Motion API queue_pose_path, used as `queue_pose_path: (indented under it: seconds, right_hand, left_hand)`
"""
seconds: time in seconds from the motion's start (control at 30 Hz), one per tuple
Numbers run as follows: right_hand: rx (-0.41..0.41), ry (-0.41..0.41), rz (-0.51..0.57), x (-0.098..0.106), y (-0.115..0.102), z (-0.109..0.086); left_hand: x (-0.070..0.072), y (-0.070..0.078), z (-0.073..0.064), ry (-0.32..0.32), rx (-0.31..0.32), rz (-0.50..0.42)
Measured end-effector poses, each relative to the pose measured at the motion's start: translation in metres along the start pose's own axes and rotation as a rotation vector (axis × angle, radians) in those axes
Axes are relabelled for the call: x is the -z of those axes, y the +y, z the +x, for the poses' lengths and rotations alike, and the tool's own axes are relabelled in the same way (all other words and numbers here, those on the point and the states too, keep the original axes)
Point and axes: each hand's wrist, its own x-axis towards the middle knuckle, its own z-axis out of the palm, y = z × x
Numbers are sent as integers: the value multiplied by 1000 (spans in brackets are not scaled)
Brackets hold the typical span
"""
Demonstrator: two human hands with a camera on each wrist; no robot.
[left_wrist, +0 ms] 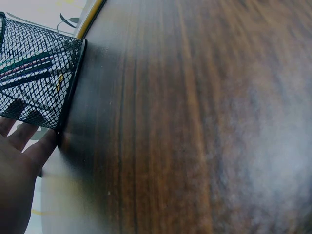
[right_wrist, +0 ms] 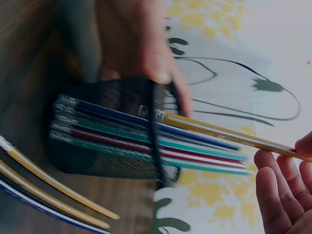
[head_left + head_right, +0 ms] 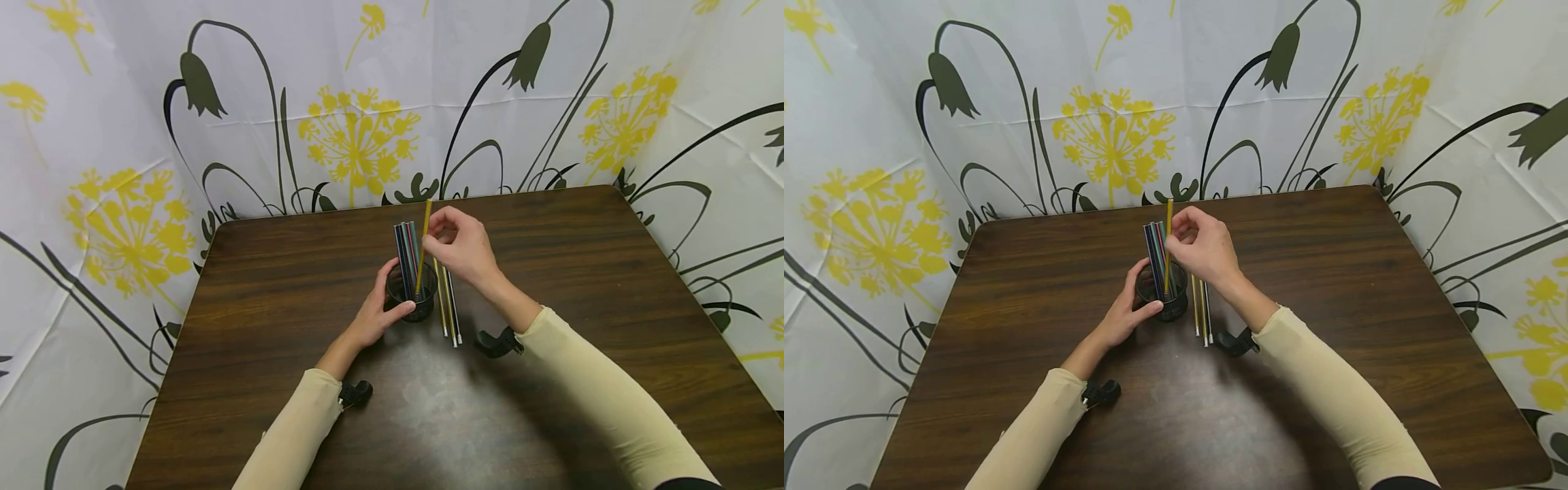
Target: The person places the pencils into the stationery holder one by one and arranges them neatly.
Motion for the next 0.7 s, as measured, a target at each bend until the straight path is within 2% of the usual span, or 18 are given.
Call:
queue_pose_path:
  seconds: [0.07,0.23,0.3,0.53,0.7]
  right_hand:
    - [9,-19,-46,-6,5,-3]
    - [-1,-78,-98,-19,13,-9]
    - [-9,-98,-112,-22,15,-10]
    - [-18,-128,-171,-29,20,-13]
    - [-38,-129,-243,-36,24,-15]
  left_hand:
    - [0,-4,0,1,-6,-13]
    - [-2,-28,3,11,-31,3]
    - [-2,-30,2,12,-23,14]
    - [0,-2,0,-15,9,-4]
    - [0,-2,0,-18,1,3]
